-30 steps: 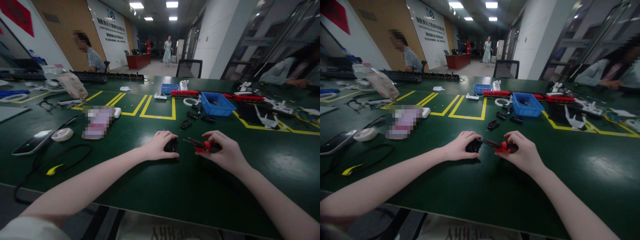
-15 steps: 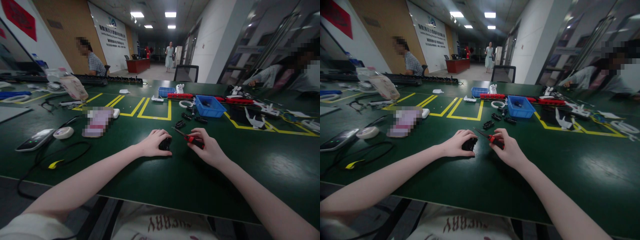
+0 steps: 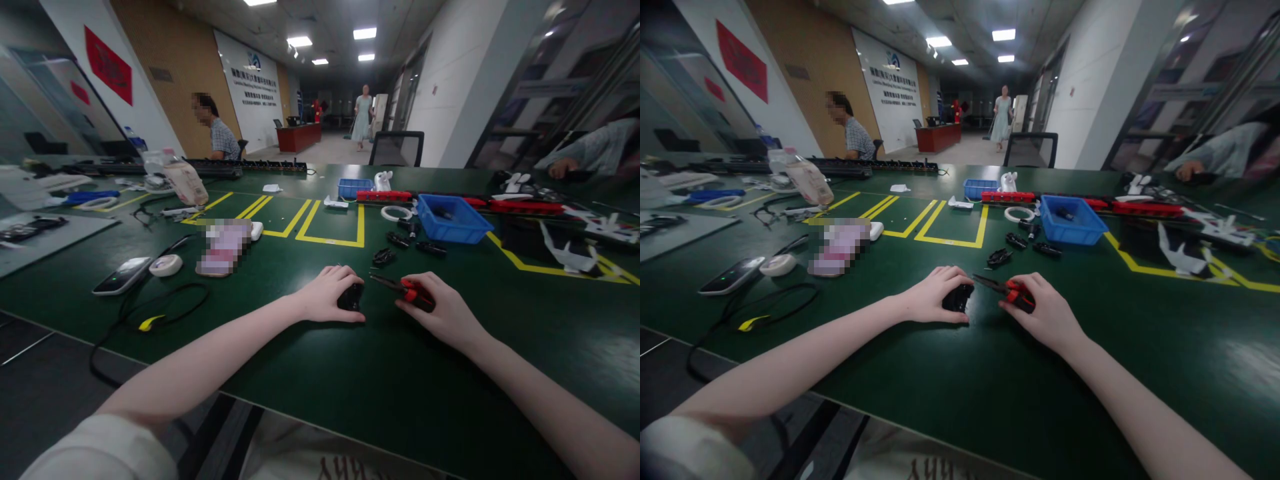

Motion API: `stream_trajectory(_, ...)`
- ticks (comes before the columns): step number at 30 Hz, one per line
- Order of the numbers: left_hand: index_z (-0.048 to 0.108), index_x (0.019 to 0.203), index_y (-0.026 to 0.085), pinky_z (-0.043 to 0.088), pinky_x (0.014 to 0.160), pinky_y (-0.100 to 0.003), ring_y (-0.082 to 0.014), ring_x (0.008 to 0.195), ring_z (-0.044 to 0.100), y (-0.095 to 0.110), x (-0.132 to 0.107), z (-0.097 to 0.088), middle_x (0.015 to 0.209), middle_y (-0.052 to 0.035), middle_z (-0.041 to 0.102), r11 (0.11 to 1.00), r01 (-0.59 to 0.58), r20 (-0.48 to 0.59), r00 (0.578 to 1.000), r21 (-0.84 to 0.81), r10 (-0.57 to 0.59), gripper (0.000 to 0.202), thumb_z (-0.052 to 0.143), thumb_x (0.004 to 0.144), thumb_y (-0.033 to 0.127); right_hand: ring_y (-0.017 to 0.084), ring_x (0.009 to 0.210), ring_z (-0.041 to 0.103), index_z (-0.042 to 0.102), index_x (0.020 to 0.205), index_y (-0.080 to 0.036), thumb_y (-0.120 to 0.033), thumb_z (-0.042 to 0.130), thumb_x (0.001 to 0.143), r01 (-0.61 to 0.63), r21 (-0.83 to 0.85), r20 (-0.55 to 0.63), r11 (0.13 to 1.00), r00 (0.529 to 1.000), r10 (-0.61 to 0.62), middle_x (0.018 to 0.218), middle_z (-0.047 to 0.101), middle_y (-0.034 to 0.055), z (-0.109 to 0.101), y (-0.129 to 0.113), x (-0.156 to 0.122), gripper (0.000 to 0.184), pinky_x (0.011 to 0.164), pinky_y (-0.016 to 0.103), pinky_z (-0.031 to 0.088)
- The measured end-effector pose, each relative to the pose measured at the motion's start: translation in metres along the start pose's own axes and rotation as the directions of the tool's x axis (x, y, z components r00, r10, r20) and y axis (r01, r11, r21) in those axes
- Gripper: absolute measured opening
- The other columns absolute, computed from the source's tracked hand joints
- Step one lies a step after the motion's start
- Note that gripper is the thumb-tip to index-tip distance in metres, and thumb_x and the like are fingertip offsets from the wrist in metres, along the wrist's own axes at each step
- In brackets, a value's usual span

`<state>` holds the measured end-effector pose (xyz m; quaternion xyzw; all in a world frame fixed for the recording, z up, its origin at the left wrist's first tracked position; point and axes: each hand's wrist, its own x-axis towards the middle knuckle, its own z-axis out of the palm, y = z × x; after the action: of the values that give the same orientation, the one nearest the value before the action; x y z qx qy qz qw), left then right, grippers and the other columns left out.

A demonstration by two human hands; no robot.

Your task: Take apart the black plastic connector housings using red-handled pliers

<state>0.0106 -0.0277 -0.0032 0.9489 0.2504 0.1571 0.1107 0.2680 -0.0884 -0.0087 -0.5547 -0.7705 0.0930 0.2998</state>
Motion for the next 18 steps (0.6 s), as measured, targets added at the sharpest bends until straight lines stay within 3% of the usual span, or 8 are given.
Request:
stream_trajectory(6,0.052,0.118,0.014,0.037,0.094,-0.038,-0.0255,0.106,0.050,-0.002,0.001,0.002,0.115,-0.0109,0.054,0.999,-0.021,-0.023,1.000,0.025,0.022,0.064,0.062,0.076,0.061,0.026,0.089,0.058,0.057,0.101,-0.020,-0.058,0.058,0.078,0.146,-0.217,-0.039,0.965,0.987,-0.158,0.100,0.061,0.0101,0.005,0.008,0.008,0.045,0.073,0.041,0.050)
stream_trajectory(12,0.051,0.122,0.015,0.035,0.096,-0.038,-0.0259,0.107,0.050,-0.004,-0.001,0.001,0.113,-0.0100,0.055,0.999,0.006,-0.034,0.999,0.044,-0.004,0.066,0.062,0.076,0.062,0.029,0.093,0.057,0.054,0.107,-0.019,-0.056,0.054,0.082,0.382,-0.353,0.029,0.854,0.917,-0.398,0.102,0.061,0.0129,0.007,0.019,0.027,0.045,0.078,0.045,0.047)
stream_trajectory(18,0.045,0.129,0.013,0.033,0.099,-0.040,-0.0274,0.112,0.049,-0.007,-0.002,0.000,0.118,-0.0123,0.053,0.998,0.034,-0.019,0.999,0.043,-0.033,0.074,0.061,0.076,0.063,0.030,0.098,0.055,0.053,0.109,-0.018,-0.054,0.054,0.083,0.398,-0.359,0.030,0.844,0.909,-0.416,0.105,0.059,0.0143,0.006,0.023,0.031,0.045,0.083,0.047,0.046)
